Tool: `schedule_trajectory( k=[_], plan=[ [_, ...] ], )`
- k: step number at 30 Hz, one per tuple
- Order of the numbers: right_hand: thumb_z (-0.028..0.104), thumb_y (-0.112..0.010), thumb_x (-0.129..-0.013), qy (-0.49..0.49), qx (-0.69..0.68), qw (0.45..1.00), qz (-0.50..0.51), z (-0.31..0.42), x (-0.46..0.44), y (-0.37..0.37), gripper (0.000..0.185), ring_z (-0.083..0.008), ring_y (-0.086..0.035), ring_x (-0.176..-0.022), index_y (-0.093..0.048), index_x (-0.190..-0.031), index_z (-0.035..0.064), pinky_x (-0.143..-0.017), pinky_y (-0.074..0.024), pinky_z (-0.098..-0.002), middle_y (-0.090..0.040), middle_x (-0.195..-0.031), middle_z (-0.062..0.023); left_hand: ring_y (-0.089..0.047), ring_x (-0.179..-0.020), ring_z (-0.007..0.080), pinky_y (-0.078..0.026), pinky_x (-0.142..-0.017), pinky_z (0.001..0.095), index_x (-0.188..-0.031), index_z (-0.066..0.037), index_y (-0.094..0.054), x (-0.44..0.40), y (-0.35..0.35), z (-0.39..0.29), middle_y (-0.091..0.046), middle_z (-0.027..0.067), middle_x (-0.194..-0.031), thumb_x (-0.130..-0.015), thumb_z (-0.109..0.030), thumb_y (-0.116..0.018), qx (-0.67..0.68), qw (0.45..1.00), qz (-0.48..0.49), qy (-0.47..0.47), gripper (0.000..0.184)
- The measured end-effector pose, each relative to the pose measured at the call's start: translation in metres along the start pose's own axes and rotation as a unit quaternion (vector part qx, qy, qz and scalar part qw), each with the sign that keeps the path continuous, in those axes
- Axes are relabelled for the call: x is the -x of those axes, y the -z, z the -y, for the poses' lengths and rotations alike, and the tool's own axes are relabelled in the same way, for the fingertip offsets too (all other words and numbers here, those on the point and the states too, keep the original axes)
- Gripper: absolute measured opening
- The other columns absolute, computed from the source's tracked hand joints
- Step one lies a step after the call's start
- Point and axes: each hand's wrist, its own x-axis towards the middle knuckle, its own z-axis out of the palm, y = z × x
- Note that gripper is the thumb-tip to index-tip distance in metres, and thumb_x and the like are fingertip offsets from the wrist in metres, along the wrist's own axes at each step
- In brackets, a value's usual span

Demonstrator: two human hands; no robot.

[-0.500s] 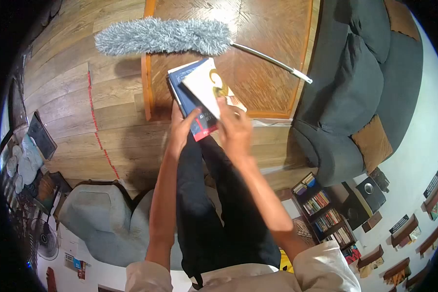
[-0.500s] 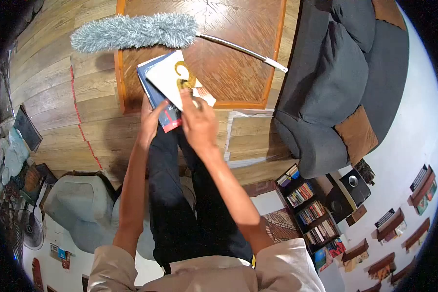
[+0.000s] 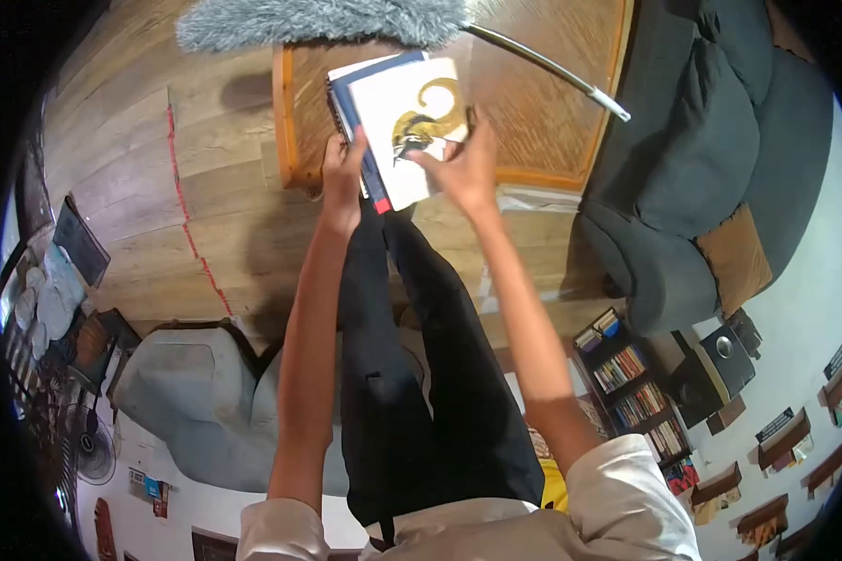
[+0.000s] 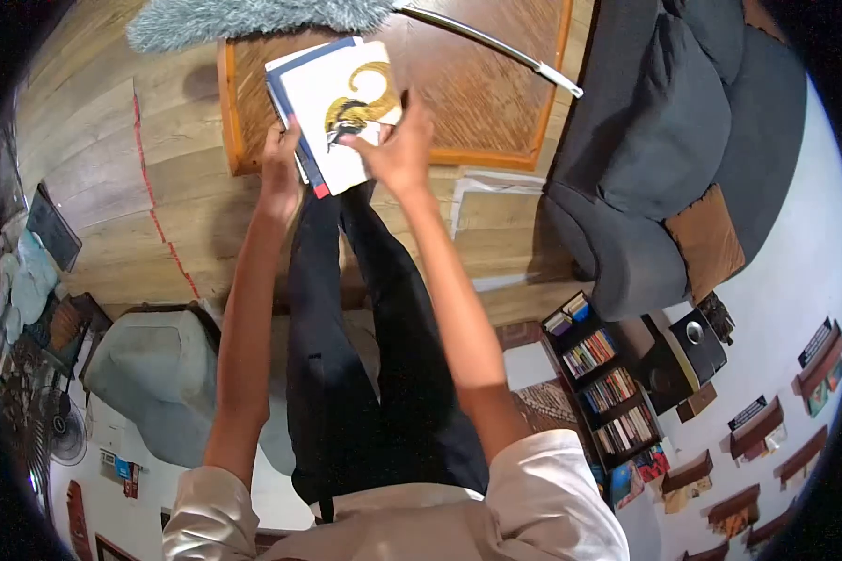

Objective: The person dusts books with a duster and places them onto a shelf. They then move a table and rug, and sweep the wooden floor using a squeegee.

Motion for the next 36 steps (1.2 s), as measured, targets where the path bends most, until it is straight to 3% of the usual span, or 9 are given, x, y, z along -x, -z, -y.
schedule_trajectory(
  k=[4,8,12,16,21,26,28,30,36],
  plan=[
    [0.010,-0.084,-0.073,-0.203,-0.203,0.955,0.080,-0.024,-0.014,0.032,0.060,-0.0173,-0.062,-0.092,-0.045,-0.117,-0.0053,-0.076,-0.0522,-0.0280,-0.063,-0.108,-0.0168,-0.058,-0.083,0.0079,-0.046,-0.075,0.0239,-0.102,-0.001,-0.056,-0.014,-0.025,-0.015,-0.064,0.0048,-0.094,-0.089,-0.015,-0.071,-0.046,0.992,0.031,-0.109,0.024],
    [0.012,-0.076,-0.082,-0.187,-0.209,0.959,-0.034,-0.070,-0.016,0.045,0.052,-0.0185,-0.060,-0.098,-0.043,-0.118,-0.0043,-0.085,-0.0488,-0.0305,-0.061,-0.110,-0.0162,-0.060,-0.085,0.0083,-0.049,-0.074,0.0249,-0.107,-0.001,-0.051,-0.022,-0.027,-0.027,-0.065,0.0069,-0.097,-0.089,-0.013,-0.071,-0.046,0.987,0.098,-0.117,0.030],
    [0.013,-0.069,-0.089,-0.232,-0.284,0.928,-0.071,-0.054,-0.008,0.067,0.045,-0.0156,-0.057,-0.097,-0.041,-0.120,-0.0019,-0.085,-0.0468,-0.0298,-0.059,-0.109,-0.0133,-0.061,-0.085,0.0099,-0.049,-0.077,0.0243,-0.108,0.001,-0.051,-0.025,-0.023,-0.033,-0.066,0.0079,-0.097,-0.087,-0.006,-0.071,-0.256,0.952,-0.034,-0.163,0.030],
    [0.008,-0.065,-0.091,-0.171,-0.300,0.933,-0.100,-0.035,0.008,0.062,0.040,-0.0141,-0.058,-0.094,-0.040,-0.120,0.0005,-0.083,-0.0484,-0.0280,-0.059,-0.109,-0.0117,-0.061,-0.088,0.0108,-0.048,-0.078,0.0240,-0.110,0.003,-0.053,-0.021,0.008,-0.034,-0.067,0.0100,-0.097,-0.092,-0.013,-0.065,-0.238,0.943,-0.015,-0.230,0.027],
    [0.007,-0.066,-0.090,-0.184,-0.347,0.919,-0.002,0.006,0.022,0.036,0.044,-0.0128,-0.061,-0.089,-0.038,-0.123,-0.0016,-0.073,-0.0521,-0.0247,-0.061,-0.103,-0.0120,-0.062,-0.089,0.0126,-0.048,-0.077,0.0262,-0.112,0.005,-0.054,-0.022,0.047,-0.041,-0.067,0.0098,-0.094,-0.092,-0.020,-0.063,-0.224,0.957,-0.002,-0.183,0.033],
    [0.004,-0.065,-0.088,-0.084,-0.289,0.951,0.075,0.009,0.026,-0.035,0.044,-0.0171,-0.060,-0.095,-0.041,-0.125,-0.0022,-0.081,-0.0501,-0.0297,-0.060,-0.105,-0.0135,-0.059,-0.094,0.0122,-0.046,-0.083,0.0267,-0.115,0.004,-0.054,-0.014,0.056,-0.056,-0.065,0.0082,-0.103,-0.093,-0.020,-0.063,-0.244,0.954,0.030,-0.169,0.033],
    [0.008,-0.069,-0.085,-0.102,-0.395,0.908,0.091,0.013,0.025,-0.053,0.051,-0.0210,-0.060,-0.100,-0.042,-0.127,-0.0037,-0.086,-0.0490,-0.0330,-0.061,-0.110,-0.0160,-0.058,-0.098,0.0121,-0.045,-0.087,0.0274,-0.115,0.002,-0.055,0.000,0.065,-0.064,-0.064,0.0081,-0.107,-0.093,-0.020,-0.063,-0.278,0.948,0.011,-0.156,0.032],
    [0.013,-0.071,-0.084,0.020,-0.155,0.985,0.068,0.016,0.021,-0.057,0.052,-0.0207,-0.061,-0.099,-0.044,-0.125,-0.0039,-0.085,-0.0492,-0.0317,-0.062,-0.108,-0.0167,-0.057,-0.100,0.0131,-0.042,-0.091,0.0282,-0.117,0.000,-0.056,0.006,0.082,-0.068,-0.063,0.0064,-0.106,-0.093,-0.025,-0.063,-0.201,0.971,0.033,-0.121,0.035],
    [0.020,-0.076,-0.082,-0.173,-0.354,0.896,0.206,0.033,0.025,-0.061,0.053,-0.0172,-0.063,-0.090,-0.049,-0.121,-0.0045,-0.077,-0.0508,-0.0294,-0.065,-0.101,-0.0114,-0.054,-0.090,0.0093,-0.041,-0.082,0.0255,-0.111,-0.003,-0.058,0.014,0.101,-0.059,-0.063,0.0020,-0.098,-0.092,-0.026,-0.066,-0.203,0.975,0.003,-0.087,0.031]
  ],
)
